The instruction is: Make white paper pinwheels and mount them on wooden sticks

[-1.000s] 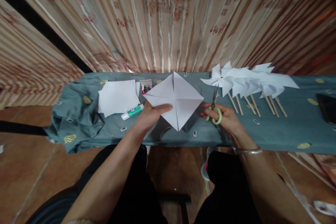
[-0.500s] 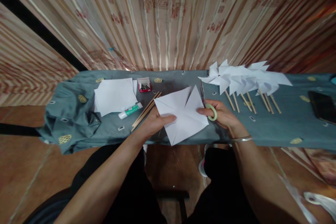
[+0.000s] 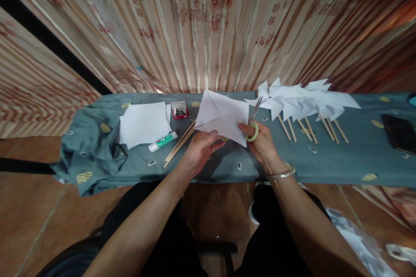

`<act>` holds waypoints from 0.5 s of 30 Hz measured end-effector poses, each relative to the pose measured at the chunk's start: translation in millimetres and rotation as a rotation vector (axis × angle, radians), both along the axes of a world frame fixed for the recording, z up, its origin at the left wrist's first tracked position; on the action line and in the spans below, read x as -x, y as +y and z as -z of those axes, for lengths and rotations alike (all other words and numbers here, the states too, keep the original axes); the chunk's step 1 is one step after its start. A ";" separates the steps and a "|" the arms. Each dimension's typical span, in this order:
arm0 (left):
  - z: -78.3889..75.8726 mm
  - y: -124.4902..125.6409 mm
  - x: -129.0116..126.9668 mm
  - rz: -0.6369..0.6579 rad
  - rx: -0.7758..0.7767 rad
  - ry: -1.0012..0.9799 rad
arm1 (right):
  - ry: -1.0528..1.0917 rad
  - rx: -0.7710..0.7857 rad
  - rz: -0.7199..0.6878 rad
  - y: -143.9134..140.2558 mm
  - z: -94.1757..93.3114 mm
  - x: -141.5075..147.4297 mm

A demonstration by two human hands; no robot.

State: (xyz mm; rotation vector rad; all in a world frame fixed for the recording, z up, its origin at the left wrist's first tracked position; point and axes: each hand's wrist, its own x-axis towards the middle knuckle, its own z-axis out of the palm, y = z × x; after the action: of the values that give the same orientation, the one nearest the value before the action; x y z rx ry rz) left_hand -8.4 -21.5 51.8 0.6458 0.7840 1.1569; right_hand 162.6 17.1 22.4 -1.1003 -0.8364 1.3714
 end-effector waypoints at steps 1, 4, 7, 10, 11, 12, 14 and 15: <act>0.5 0.6 -2.8 -0.021 0.012 0.026 | -0.016 -0.016 0.000 0.2 0.9 1.7; 4.7 3.3 -10.2 -0.126 0.042 0.061 | -0.067 -0.030 -0.022 -0.9 2.3 5.6; 11.0 6.9 -14.1 -0.220 0.025 0.064 | -0.105 -0.020 -0.050 -4.7 0.7 7.1; 15.1 11.5 -13.0 -0.307 -0.041 0.114 | -0.179 -0.010 -0.102 -11.0 -2.9 4.8; 15.4 13.4 -11.4 -0.335 -0.067 0.143 | -0.214 -0.008 -0.138 -13.8 -3.9 3.1; 15.2 15.4 -9.3 -0.362 -0.091 0.179 | -0.245 -0.006 -0.184 -16.9 -4.5 1.1; 13.4 20.0 -3.8 -0.423 -0.137 0.265 | -0.290 -0.006 -0.305 -24.1 -4.4 -3.3; 12.1 22.4 -0.8 -0.453 -0.159 0.307 | -0.313 -0.015 -0.374 -28.1 -3.6 -5.5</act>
State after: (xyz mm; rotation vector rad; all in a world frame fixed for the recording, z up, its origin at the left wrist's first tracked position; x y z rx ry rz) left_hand -7.6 0.9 39.7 0.8155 1.1456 1.5650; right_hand 168.1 -11.0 26.1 -1.2061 -1.3313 1.5129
